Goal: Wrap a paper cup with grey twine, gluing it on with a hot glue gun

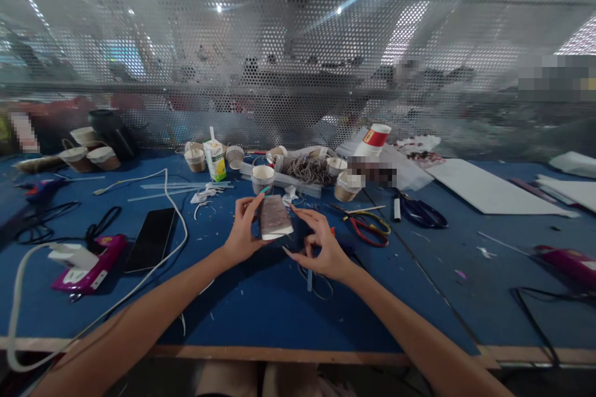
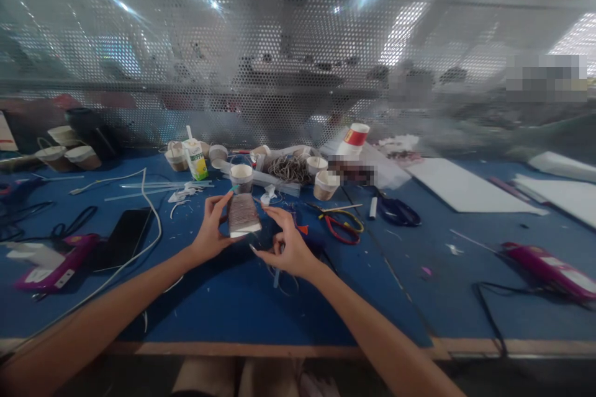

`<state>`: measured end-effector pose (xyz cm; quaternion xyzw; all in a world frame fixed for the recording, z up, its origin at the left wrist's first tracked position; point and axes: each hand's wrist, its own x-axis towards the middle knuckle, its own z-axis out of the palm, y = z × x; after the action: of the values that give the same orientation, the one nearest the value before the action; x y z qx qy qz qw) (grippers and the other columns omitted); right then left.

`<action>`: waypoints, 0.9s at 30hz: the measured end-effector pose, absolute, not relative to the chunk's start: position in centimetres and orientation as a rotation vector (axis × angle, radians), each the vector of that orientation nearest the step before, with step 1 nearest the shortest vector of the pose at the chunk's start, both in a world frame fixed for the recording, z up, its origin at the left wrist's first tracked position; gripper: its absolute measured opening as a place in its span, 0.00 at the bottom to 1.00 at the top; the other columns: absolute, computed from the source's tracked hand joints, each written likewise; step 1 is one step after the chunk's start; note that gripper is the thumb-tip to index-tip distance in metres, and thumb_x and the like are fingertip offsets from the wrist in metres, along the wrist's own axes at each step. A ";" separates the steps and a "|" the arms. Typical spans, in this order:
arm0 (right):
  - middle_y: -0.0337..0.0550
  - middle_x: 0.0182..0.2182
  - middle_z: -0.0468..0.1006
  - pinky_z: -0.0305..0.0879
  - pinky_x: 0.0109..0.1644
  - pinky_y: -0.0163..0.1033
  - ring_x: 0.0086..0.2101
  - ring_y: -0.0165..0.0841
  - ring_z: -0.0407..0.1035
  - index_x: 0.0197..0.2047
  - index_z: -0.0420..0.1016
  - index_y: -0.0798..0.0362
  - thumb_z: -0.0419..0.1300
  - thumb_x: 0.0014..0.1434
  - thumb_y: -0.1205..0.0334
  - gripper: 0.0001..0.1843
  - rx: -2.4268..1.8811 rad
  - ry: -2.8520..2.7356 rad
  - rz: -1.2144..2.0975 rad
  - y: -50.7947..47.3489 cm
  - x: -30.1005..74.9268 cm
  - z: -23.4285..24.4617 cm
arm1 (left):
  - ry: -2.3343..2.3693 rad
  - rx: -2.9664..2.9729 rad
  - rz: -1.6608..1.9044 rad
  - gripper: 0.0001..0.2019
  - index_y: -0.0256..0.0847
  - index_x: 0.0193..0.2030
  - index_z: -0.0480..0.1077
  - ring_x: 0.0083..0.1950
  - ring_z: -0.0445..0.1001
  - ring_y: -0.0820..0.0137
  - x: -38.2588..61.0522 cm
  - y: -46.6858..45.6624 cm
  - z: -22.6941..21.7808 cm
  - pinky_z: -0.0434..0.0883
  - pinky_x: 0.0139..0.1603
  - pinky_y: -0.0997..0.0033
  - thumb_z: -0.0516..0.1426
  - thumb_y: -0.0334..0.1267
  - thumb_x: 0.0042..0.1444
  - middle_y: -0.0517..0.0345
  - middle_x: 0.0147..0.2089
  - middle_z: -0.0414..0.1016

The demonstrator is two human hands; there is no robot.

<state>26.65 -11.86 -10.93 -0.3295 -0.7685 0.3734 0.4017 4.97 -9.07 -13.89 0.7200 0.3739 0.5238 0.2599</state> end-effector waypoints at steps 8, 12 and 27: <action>0.62 0.66 0.52 0.67 0.22 0.31 0.17 0.15 0.59 0.60 0.48 0.43 0.62 0.55 0.61 0.34 -0.829 -1.945 1.111 -12.1 26.6 -10.8 | 0.964 1.887 1.336 0.46 0.51 0.66 0.48 0.63 0.55 0.53 5.1 -8.9 -13.9 0.69 0.58 0.51 0.68 0.42 0.41 0.50 0.55 0.47; 0.61 0.65 0.54 0.64 0.21 0.32 0.17 0.16 0.59 0.59 0.49 0.43 0.61 0.56 0.59 0.32 -0.863 -1.968 1.097 -12.0 26.7 -10.7 | 0.900 1.869 1.305 0.43 0.50 0.66 0.49 0.63 0.56 0.55 5.0 -9.0 -13.6 0.69 0.58 0.53 0.64 0.37 0.45 0.49 0.57 0.49; 0.54 0.50 0.63 0.67 0.49 0.46 0.46 0.45 0.67 0.54 0.59 0.56 0.63 0.44 0.56 0.34 -1.551 -2.478 0.294 -10.0 31.9 -7.3 | 0.962 1.433 1.888 0.37 0.50 0.62 0.45 0.60 0.63 0.60 4.9 -7.7 -14.7 0.67 0.59 0.57 0.59 0.53 0.50 0.46 0.62 0.52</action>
<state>31.90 -9.98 -7.27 -0.5251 -0.8390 0.0997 0.1018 4.88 -7.69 -14.67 0.5364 0.3601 0.7070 0.2877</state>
